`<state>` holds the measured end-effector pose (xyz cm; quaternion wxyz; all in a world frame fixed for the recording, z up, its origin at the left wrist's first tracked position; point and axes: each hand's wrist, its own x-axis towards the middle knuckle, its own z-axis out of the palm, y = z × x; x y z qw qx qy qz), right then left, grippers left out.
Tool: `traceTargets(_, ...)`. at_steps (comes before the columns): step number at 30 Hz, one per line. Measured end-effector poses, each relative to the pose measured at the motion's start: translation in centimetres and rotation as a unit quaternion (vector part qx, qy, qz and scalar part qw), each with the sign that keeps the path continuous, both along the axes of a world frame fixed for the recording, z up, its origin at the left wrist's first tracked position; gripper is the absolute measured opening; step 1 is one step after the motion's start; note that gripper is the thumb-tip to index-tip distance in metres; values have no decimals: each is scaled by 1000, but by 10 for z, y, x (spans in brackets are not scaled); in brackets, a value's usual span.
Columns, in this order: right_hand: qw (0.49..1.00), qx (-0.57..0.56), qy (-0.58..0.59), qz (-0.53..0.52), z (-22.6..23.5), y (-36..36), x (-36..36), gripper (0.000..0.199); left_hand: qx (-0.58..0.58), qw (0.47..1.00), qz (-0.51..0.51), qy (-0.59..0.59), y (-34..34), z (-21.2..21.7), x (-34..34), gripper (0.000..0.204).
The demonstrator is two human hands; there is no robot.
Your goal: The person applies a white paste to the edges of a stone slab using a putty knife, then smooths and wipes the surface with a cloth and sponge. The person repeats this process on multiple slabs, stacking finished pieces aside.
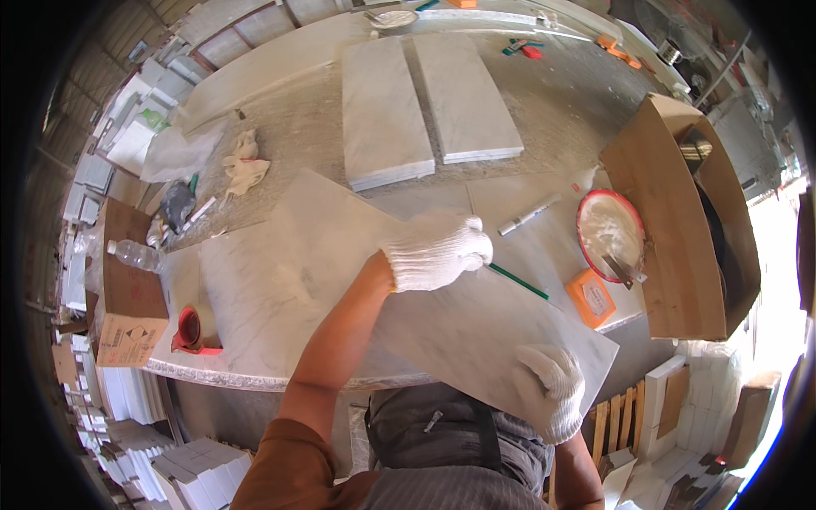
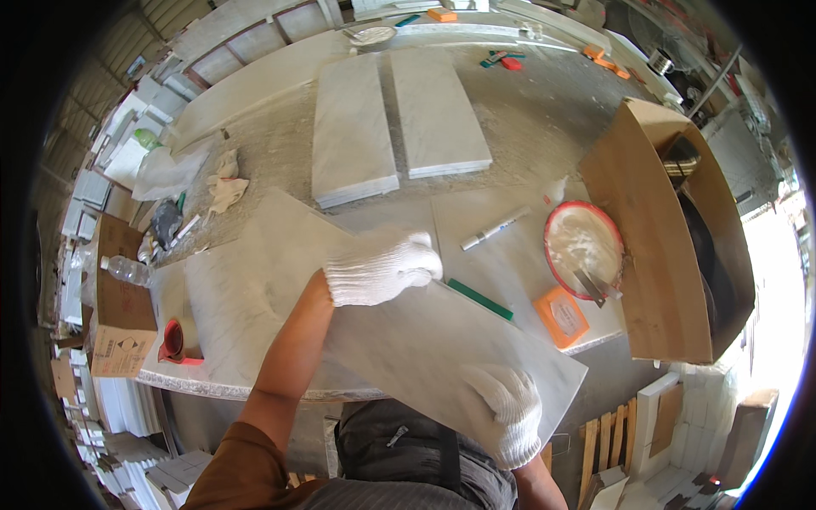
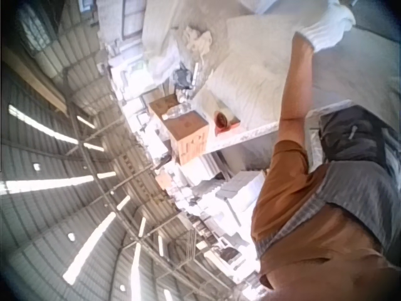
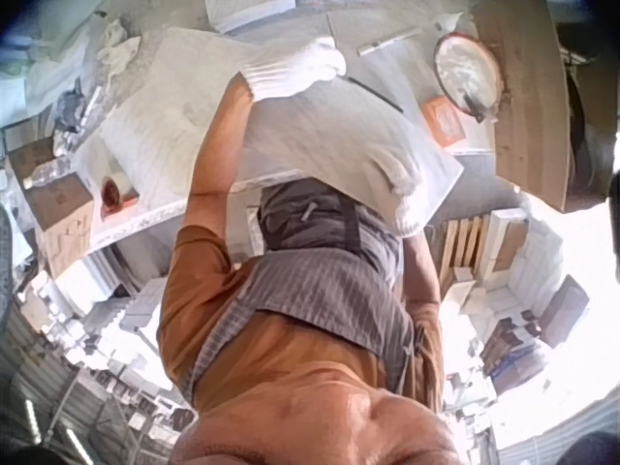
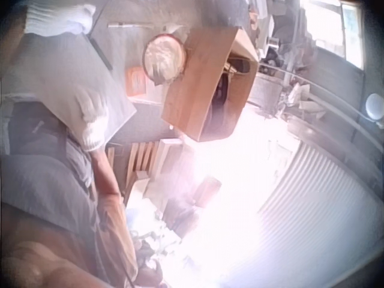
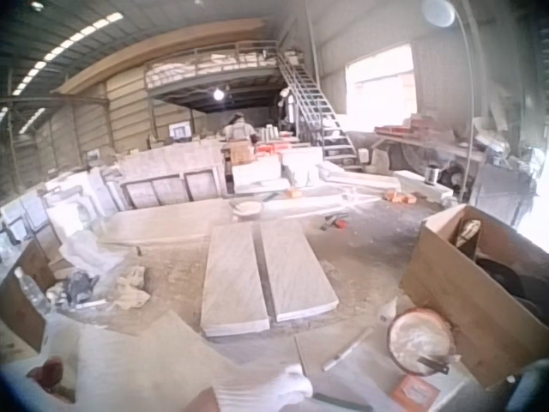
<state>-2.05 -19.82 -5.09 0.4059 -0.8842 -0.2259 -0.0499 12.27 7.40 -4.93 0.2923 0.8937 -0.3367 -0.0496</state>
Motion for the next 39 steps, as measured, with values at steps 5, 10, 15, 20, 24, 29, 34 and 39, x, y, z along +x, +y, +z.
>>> traceTargets(5,1000,-1,6,7,-2,-3,1,34,9,1000,7,1,-3,7,-1,8)
traceTargets(10,1000,15,-11,14,-2,-4,3,35,18,999,18,22,-4,8,0,9)
traceTargets(15,999,17,-25,26,-4,-5,3,36,20,998,22,47,-4,11,0,10)
traceTargets(20,998,48,-2,32,1,-11,6,34,6,995,35,95,-10,16,0,10)
traceTargets(24,996,44,-64,-44,-5,-39,13,33,17,996,27,84,-10,23,-1,9)
traceTargets(29,948,80,9,-307,3,-96,50,38,32,997,28,65,-13,18,0,11)
traceTargets(34,948,-97,38,-302,-2,-112,85,46,53,994,36,92,-14,17,2,13)
traceTargets(39,951,-233,-15,-204,-31,-120,107,44,51,993,27,106,-5,17,2,16)
